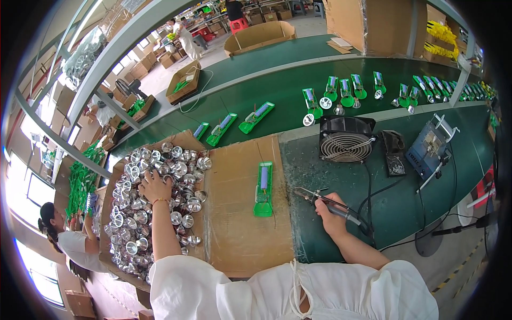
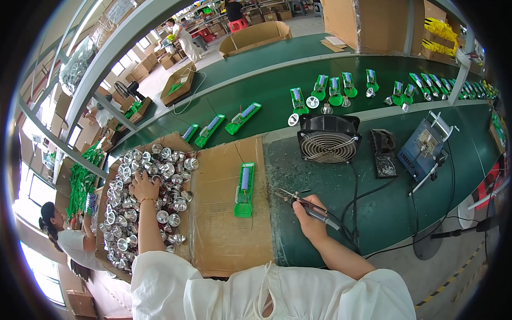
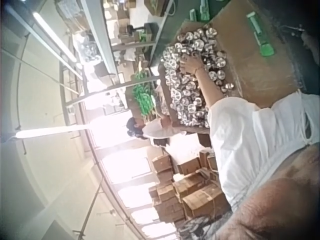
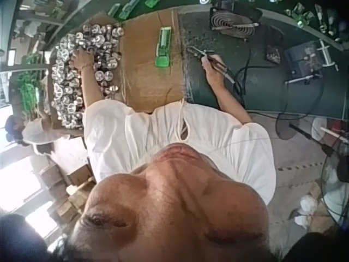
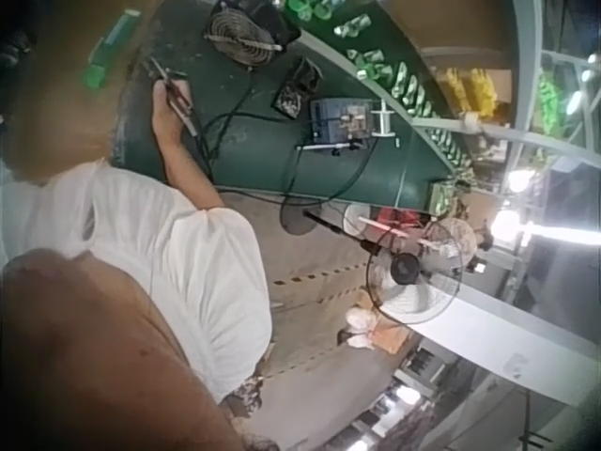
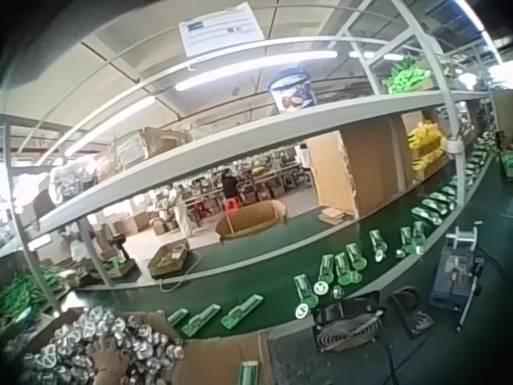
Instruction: Soldering wires onto small electronic circuit boards for light fixtures at a factory assembly station.
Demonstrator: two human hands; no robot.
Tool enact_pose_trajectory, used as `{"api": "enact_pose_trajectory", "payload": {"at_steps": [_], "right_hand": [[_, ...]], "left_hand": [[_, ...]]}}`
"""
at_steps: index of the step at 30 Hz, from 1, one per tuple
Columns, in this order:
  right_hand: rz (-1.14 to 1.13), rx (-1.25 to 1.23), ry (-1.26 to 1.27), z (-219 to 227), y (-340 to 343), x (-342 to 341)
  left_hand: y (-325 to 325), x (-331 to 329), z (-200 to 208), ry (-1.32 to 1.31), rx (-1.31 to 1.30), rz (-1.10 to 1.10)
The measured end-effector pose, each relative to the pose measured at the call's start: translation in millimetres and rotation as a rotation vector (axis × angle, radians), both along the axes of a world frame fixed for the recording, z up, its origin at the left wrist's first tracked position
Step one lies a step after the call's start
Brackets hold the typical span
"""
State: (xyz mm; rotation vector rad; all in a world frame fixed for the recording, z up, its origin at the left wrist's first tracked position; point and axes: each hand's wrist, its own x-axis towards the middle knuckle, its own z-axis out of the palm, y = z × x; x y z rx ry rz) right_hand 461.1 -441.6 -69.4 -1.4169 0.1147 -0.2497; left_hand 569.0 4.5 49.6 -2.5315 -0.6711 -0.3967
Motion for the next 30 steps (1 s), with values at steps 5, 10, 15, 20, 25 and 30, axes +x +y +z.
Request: {"api": "enact_pose_trajectory", "payload": {"at_steps": [5, 10, 15, 20, 25, 30], "right_hand": [[0.006, 0.031, -0.002, 1, -1, 0], [0.015, 0.038, 0.004, 5, -1, 1], [-0.002, 0.041, 0.0, 0, -3, 1], [0.006, 0.057, 0.024, 2, -8, -4], [-0.011, 0.042, 0.004, 4, -13, -8], [-0.019, 0.073, -0.005, 5, -9, -3]], "left_hand": [[0, 1, 1, 0.015, -0.023, 0.02], [1, -1, -1, 0.001, -0.013, -0.012], [-7, -3, 3, -0.032, -0.01, -0.077], [-5, -4, -6, -0.087, -0.047, -0.189], [-26, -5, -2, -0.007, -0.154, -0.225], [-56, -18, 1, 0.104, -0.292, -0.263]]}}
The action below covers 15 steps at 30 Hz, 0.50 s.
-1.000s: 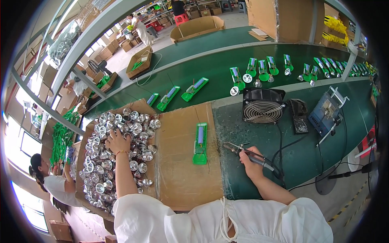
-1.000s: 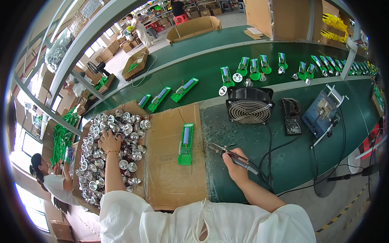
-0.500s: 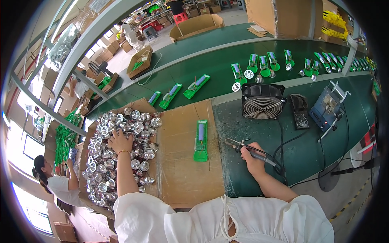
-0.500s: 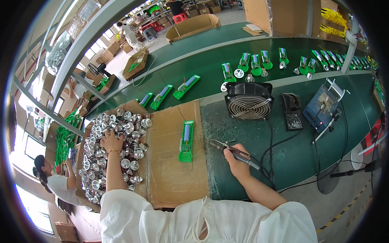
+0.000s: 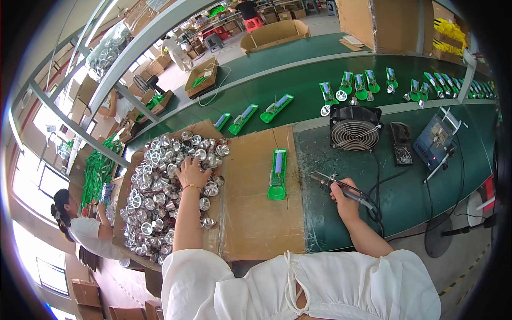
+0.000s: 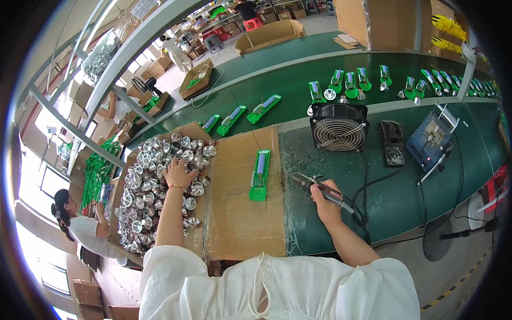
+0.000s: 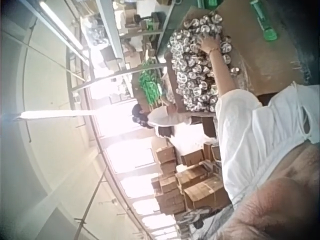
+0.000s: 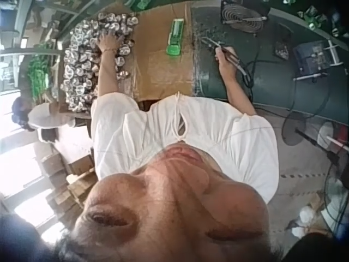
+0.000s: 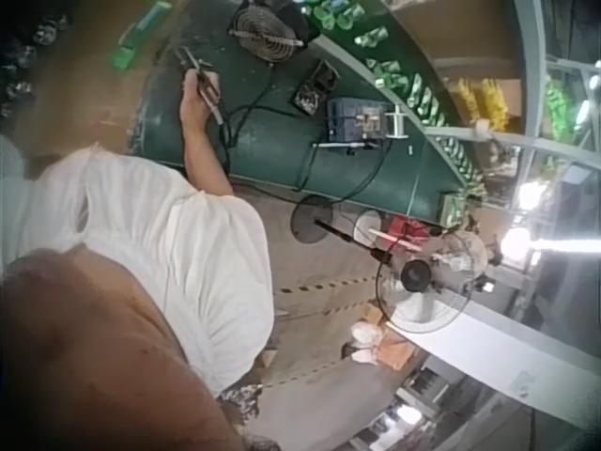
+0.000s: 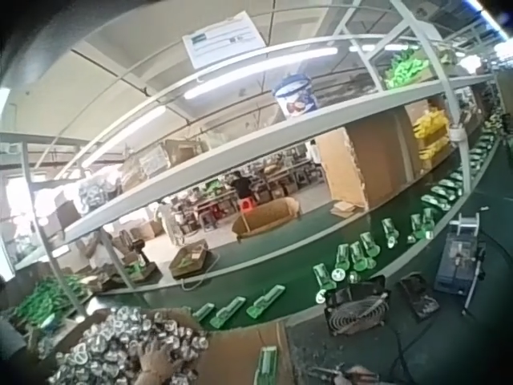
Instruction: Soldering wires onto small electronic circuit boards for light fixtures at a factory assembly station.
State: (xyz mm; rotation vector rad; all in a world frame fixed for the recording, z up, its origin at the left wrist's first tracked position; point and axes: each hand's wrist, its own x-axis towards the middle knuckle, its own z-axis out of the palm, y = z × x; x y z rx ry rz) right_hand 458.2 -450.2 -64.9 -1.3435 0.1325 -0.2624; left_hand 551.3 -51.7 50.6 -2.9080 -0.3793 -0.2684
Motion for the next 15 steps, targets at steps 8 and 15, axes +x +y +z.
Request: {"api": "enact_pose_trajectory", "payload": {"at_steps": [8, 15], "right_hand": [[0.017, -0.019, -0.066, -5, 6, 7], [0.018, 0.008, -0.097, -13, 9, 11]], "left_hand": [[-30, -32, -32, -0.061, 0.117, -0.055], [-77, -108, -84, -0.237, -0.007, -0.325]]}}
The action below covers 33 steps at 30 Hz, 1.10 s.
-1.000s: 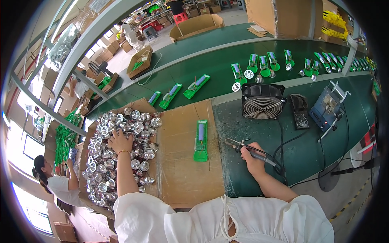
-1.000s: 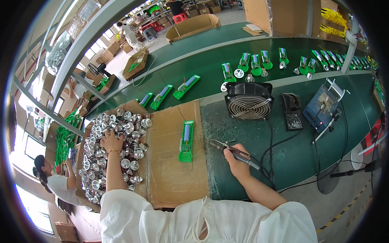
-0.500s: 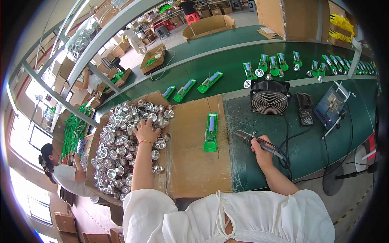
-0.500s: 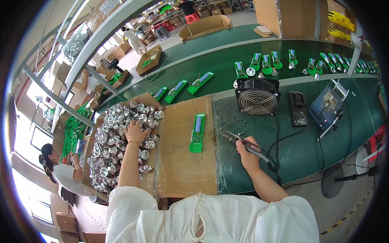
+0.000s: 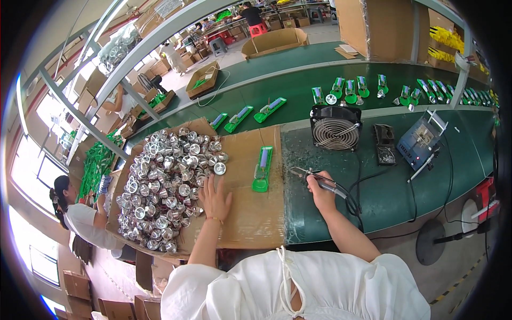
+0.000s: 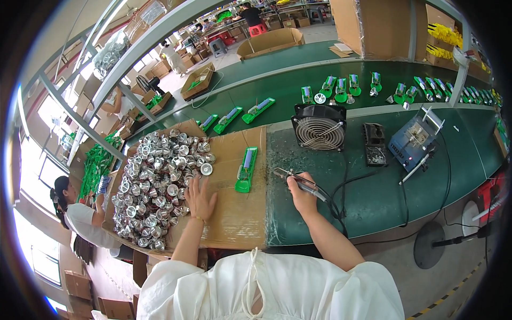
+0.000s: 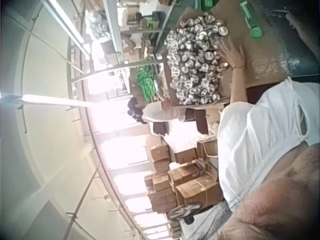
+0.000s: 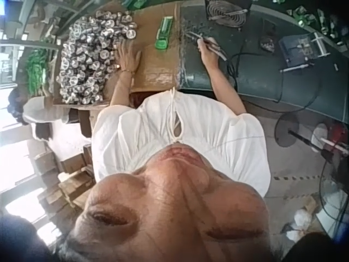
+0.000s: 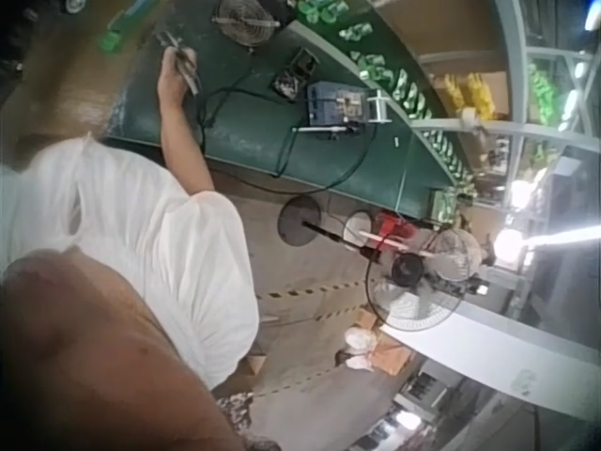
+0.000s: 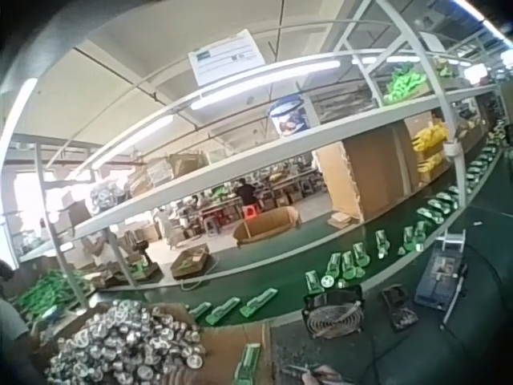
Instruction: Soldering wires onto small electronic circuit boards for light fixtures at a factory assembly station.
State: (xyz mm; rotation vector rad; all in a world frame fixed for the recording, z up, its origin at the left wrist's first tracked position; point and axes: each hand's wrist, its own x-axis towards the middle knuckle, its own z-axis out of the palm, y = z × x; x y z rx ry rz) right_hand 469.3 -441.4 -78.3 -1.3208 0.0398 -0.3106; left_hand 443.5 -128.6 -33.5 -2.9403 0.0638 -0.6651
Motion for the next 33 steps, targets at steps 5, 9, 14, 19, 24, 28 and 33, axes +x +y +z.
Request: {"api": "enact_pose_trajectory", "payload": {"at_steps": [5, 9, 14, 19, 24, 28, 33], "right_hand": [[0.026, 0.079, 0.005, 2, -1, 1], [0.013, 0.06, -0.022, 0, -4, 1], [-0.065, -0.045, -0.007, 0, -4, 2], [-0.047, -0.037, 0.007, 11, -9, -6], [-0.072, -0.052, -0.004, 11, -4, -8], [-0.08, -0.088, 0.032, 10, -7, -14], [-0.088, -0.145, 0.055, 16, -2, -10]], "left_hand": [[-36, -63, -24, 0.008, -0.269, -0.025], [-44, -64, -21, 0.034, -0.272, -0.037], [-46, -58, -22, 0.088, -0.266, 0.018], [-41, -58, -21, 0.065, -0.285, -0.008], [-38, -61, -24, 0.035, -0.271, -0.04], [-36, -48, -19, 0.017, -0.335, -0.066], [-68, 29, -6, 0.097, -0.579, -0.204]]}}
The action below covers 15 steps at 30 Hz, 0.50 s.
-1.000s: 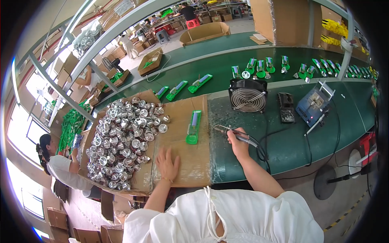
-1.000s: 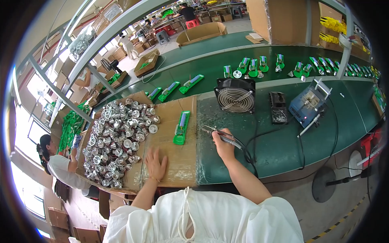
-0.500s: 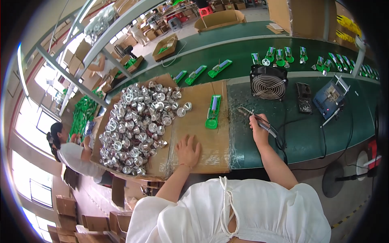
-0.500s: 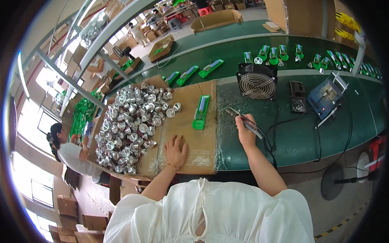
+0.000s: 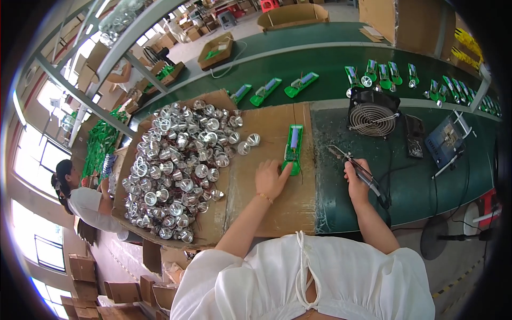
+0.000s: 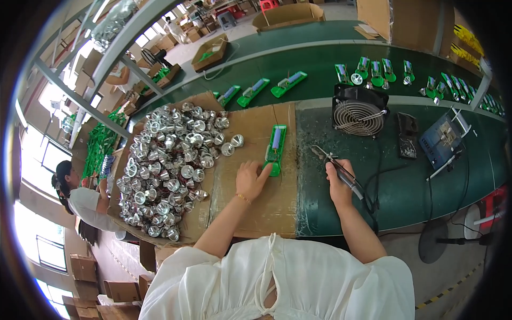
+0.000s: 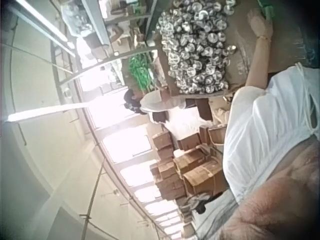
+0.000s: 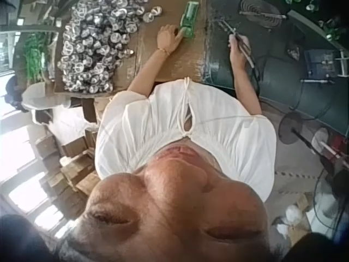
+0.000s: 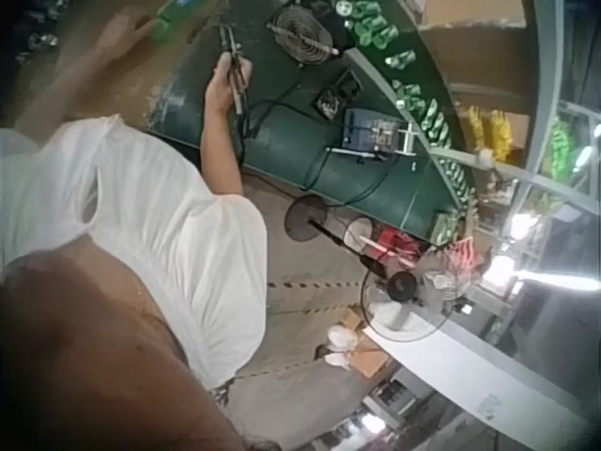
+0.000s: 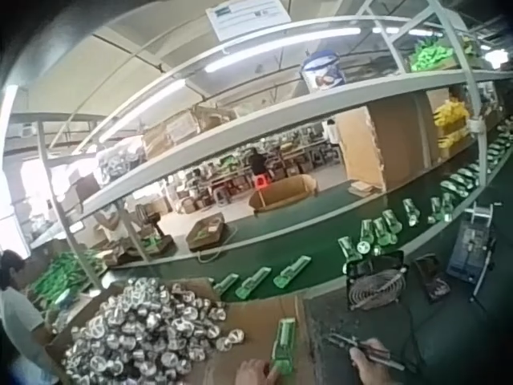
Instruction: Soldering wires onto small electronic circuit boards for light fixtures at a factory assembly station.
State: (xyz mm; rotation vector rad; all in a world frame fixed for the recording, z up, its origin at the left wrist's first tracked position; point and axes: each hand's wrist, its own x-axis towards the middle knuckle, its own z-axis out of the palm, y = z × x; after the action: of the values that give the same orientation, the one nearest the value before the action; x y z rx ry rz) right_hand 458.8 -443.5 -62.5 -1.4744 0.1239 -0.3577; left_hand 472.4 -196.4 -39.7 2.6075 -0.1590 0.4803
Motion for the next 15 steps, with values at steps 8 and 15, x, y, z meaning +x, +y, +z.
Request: {"api": "enact_pose_trajectory", "payload": {"at_steps": [8, 15], "right_hand": [[-0.008, 0.02, 0.064, 3, -1, 3], [0.02, -0.016, 0.1, 4, -2, -3]], "left_hand": [[-4, -11, 14, 0.101, 0.151, -0.246], [44, 28, 29, -0.233, 0.231, 0.101]]}}
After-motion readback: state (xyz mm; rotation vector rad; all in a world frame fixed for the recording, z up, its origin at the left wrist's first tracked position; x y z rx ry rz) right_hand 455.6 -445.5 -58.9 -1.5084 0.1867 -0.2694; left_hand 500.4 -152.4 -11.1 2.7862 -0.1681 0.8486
